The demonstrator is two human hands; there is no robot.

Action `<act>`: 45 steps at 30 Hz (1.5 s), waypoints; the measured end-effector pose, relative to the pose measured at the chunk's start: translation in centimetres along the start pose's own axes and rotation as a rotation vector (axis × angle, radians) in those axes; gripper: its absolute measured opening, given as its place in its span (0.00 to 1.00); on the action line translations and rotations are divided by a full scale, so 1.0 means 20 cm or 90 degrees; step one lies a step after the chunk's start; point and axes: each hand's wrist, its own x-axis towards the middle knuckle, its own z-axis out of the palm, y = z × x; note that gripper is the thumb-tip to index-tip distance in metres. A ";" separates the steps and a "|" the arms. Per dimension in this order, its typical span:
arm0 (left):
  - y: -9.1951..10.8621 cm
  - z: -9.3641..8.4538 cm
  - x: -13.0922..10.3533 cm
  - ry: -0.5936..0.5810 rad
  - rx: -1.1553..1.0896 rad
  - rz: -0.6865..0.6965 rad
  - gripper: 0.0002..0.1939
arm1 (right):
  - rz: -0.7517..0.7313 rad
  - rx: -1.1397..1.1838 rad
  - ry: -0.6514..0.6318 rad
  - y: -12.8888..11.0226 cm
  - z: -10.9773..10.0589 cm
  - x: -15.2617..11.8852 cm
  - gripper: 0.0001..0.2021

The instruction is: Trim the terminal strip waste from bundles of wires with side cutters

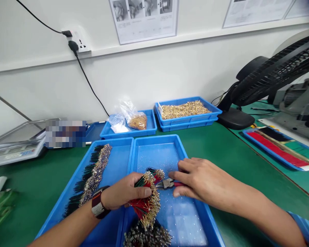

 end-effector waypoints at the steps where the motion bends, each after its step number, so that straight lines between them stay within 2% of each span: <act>1: 0.00 0.00 0.00 -0.003 -0.007 -0.002 0.34 | -0.001 0.007 -0.003 0.00 0.00 0.00 0.24; 11: 0.00 0.01 0.00 0.005 -0.022 0.006 0.35 | 0.010 0.031 -0.021 0.00 0.00 0.00 0.24; 19: -0.04 0.00 0.03 0.057 0.066 0.013 0.31 | 0.009 0.022 -0.016 -0.01 -0.01 -0.02 0.21; 24: -0.02 0.00 0.01 0.035 0.031 0.037 0.31 | -0.003 0.032 0.009 -0.03 -0.03 -0.01 0.22; 29: 0.01 0.01 -0.01 0.000 -0.016 0.017 0.34 | -0.007 -0.014 0.040 -0.01 -0.01 0.00 0.22; 35: 0.01 0.01 -0.01 -0.010 -0.061 0.009 0.34 | -0.011 -0.011 0.027 -0.02 0.00 0.00 0.23; 45: 0.01 0.01 -0.01 -0.005 -0.048 -0.006 0.34 | -0.014 0.013 0.006 -0.02 -0.01 0.01 0.24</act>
